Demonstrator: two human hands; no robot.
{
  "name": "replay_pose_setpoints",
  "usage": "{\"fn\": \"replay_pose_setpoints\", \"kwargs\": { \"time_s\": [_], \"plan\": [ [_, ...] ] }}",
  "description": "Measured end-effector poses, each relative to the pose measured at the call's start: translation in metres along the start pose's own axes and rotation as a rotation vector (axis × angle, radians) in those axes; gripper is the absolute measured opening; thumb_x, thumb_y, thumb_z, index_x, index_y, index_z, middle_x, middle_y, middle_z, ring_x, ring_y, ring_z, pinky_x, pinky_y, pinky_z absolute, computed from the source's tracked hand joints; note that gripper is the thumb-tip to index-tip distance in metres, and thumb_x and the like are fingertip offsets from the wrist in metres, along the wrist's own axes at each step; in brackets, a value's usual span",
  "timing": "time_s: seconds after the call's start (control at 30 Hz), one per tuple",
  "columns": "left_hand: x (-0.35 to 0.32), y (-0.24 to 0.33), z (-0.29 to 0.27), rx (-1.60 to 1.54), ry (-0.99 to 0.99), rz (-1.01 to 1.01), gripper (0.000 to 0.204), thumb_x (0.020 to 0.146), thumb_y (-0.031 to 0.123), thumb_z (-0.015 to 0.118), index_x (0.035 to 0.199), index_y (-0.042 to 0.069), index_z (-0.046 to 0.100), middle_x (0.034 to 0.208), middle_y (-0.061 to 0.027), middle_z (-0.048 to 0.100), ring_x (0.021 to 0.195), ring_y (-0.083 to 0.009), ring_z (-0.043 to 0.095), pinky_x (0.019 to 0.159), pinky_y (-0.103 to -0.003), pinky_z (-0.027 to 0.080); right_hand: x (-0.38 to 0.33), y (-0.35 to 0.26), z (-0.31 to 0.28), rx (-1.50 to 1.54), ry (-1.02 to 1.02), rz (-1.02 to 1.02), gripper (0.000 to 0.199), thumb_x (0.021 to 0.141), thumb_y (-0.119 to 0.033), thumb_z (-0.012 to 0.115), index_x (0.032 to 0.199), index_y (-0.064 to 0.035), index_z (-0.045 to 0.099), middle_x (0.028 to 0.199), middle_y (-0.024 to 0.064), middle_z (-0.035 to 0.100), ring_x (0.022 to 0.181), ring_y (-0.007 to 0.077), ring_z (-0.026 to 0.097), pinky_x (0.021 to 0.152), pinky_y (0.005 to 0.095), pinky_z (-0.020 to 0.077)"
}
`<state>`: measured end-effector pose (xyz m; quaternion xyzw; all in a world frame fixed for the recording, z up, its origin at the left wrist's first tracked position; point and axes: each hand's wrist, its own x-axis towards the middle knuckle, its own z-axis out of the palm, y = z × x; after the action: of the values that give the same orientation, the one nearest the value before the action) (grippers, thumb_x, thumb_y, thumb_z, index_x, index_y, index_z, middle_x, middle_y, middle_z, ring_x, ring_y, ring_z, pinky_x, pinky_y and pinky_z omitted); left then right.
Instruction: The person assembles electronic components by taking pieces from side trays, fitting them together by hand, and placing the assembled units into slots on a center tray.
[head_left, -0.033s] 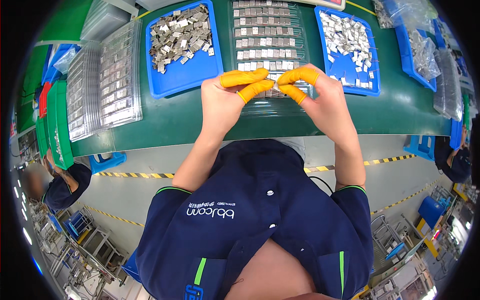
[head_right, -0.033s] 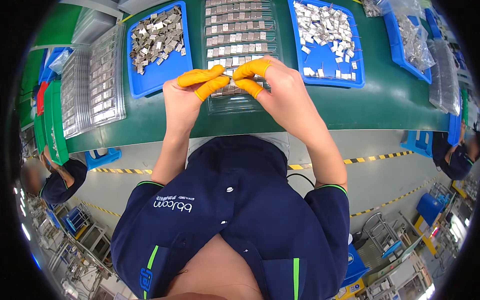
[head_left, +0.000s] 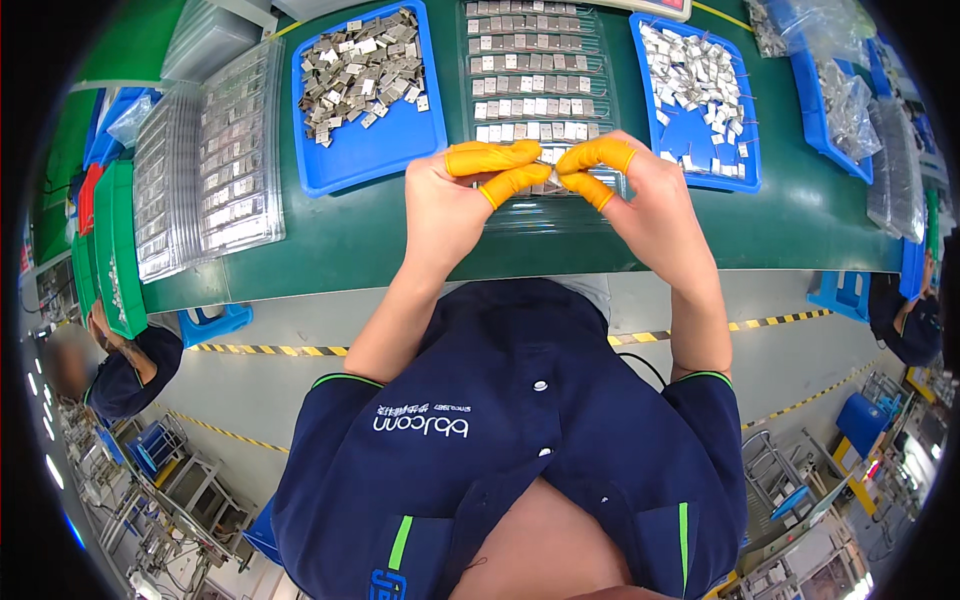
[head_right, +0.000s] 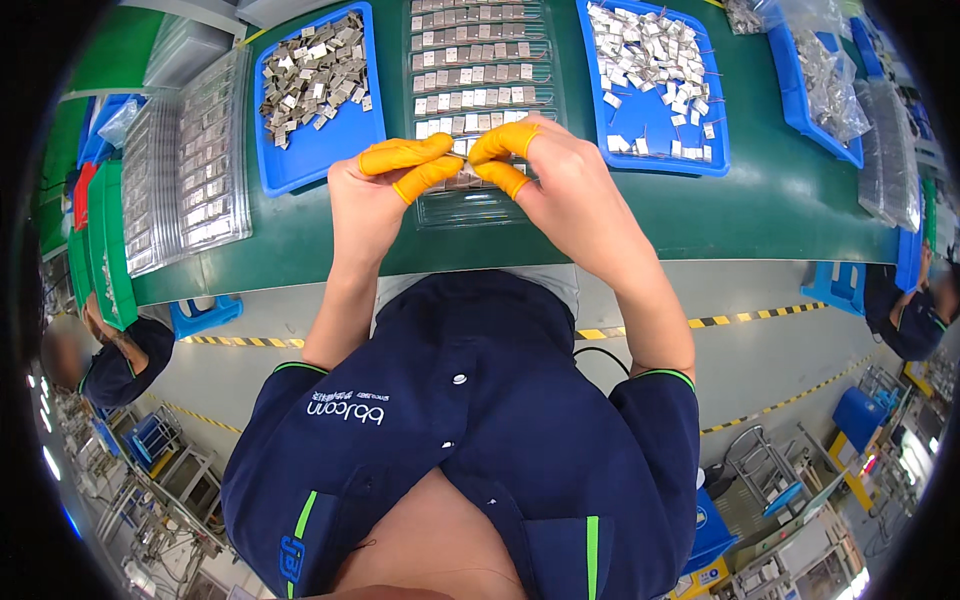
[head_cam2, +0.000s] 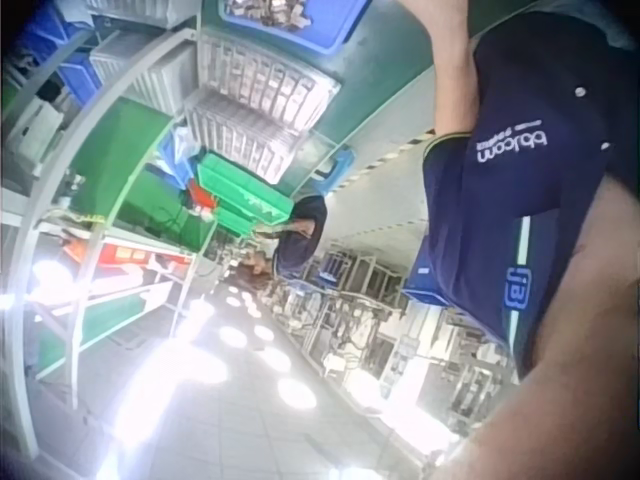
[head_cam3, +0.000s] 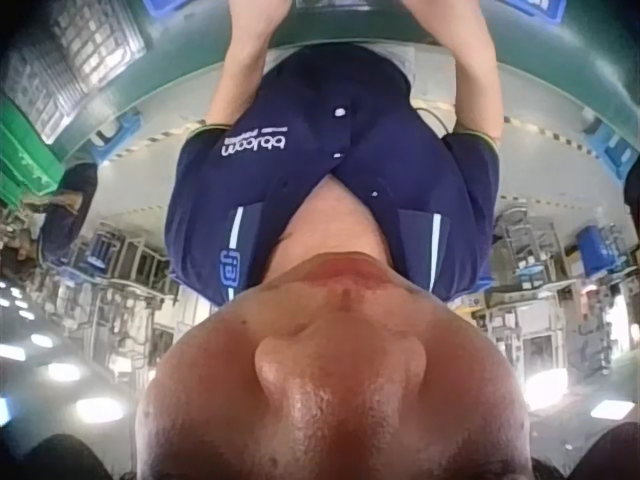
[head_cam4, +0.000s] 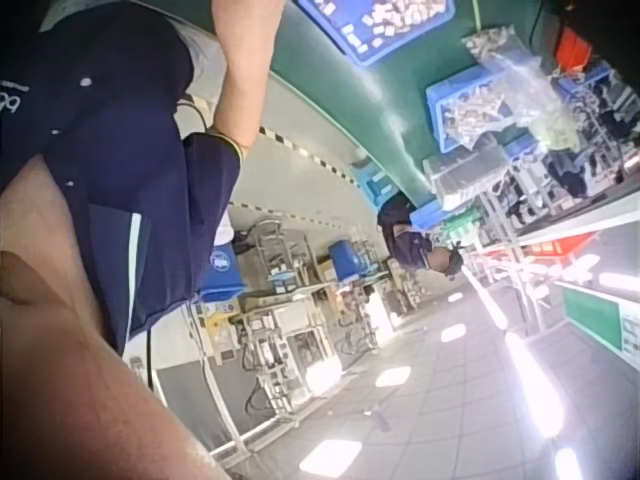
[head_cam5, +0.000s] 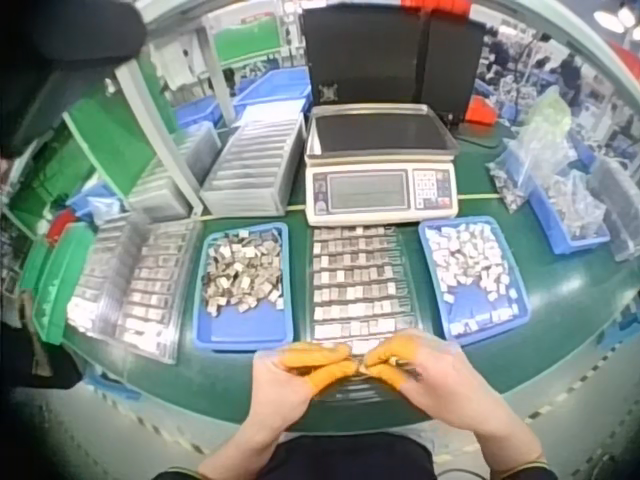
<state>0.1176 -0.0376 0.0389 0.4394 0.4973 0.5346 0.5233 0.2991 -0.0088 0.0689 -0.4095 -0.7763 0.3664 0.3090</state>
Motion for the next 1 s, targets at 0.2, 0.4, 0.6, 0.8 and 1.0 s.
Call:
{"fn": "replay_pose_setpoints", "kwargs": {
  "time_s": [0.2,0.4,0.6,0.8,1.0],
  "plan": [
    [-0.003,-0.003,0.001,0.111,-0.092,-0.040,0.021,0.074,-0.001,0.068,0.094,-0.006,0.065,0.090,-0.0123,0.066,0.081,-0.0164,0.063,0.075,-0.026,0.051,-0.003,0.001,-0.004,-0.065,-0.034,-0.060,0.016,0.073,0.002,0.064,0.088,0.0022,0.058,0.085,0.0131,0.059,0.074,0.0265,0.059,0.065,0.0308,0.0476],
    [-0.004,-0.006,0.005,-0.292,0.014,-0.230,0.022,0.075,-0.002,0.067,0.096,-0.007,0.064,0.089,-0.0124,0.066,0.076,-0.0169,0.064,0.073,-0.026,0.052,-0.001,0.011,0.017,0.487,0.174,0.159,0.014,0.075,-0.001,0.066,0.087,0.0016,0.060,0.088,0.0066,0.063,0.083,0.0148,0.060,0.079,0.0262,0.0470],
    [-0.007,-0.008,0.010,-0.359,0.078,-0.113,0.024,0.077,-0.001,0.066,0.099,-0.007,0.062,0.090,-0.0145,0.065,0.074,-0.0175,0.064,0.070,-0.027,0.053,-0.003,0.024,0.029,0.814,0.159,0.268,0.018,0.073,-0.001,0.069,0.089,0.0024,0.062,0.089,0.0060,0.062,0.084,0.0141,0.058,0.080,0.0266,0.0465],
    [-0.012,-0.013,0.005,-0.544,-0.018,-0.219,0.025,0.076,0.000,0.067,0.099,-0.008,0.061,0.089,-0.0147,0.065,0.072,-0.0175,0.063,0.069,-0.027,0.053,-0.002,0.010,0.028,0.854,0.132,0.332,0.018,0.071,-0.001,0.071,0.087,0.0034,0.062,0.089,0.0074,0.063,0.084,0.0141,0.059,0.082,0.0274,0.0458],
    [-0.016,-0.009,0.011,-0.501,0.055,-0.145,0.023,0.076,-0.003,0.066,0.098,-0.009,0.062,0.089,-0.0149,0.064,0.071,-0.0186,0.063,0.069,-0.028,0.053,-0.005,0.006,0.041,0.625,0.339,0.179,0.016,0.073,0.001,0.069,0.087,0.0040,0.063,0.088,0.0072,0.063,0.083,0.0144,0.059,0.081,0.0271,0.0464]
  ]
}}
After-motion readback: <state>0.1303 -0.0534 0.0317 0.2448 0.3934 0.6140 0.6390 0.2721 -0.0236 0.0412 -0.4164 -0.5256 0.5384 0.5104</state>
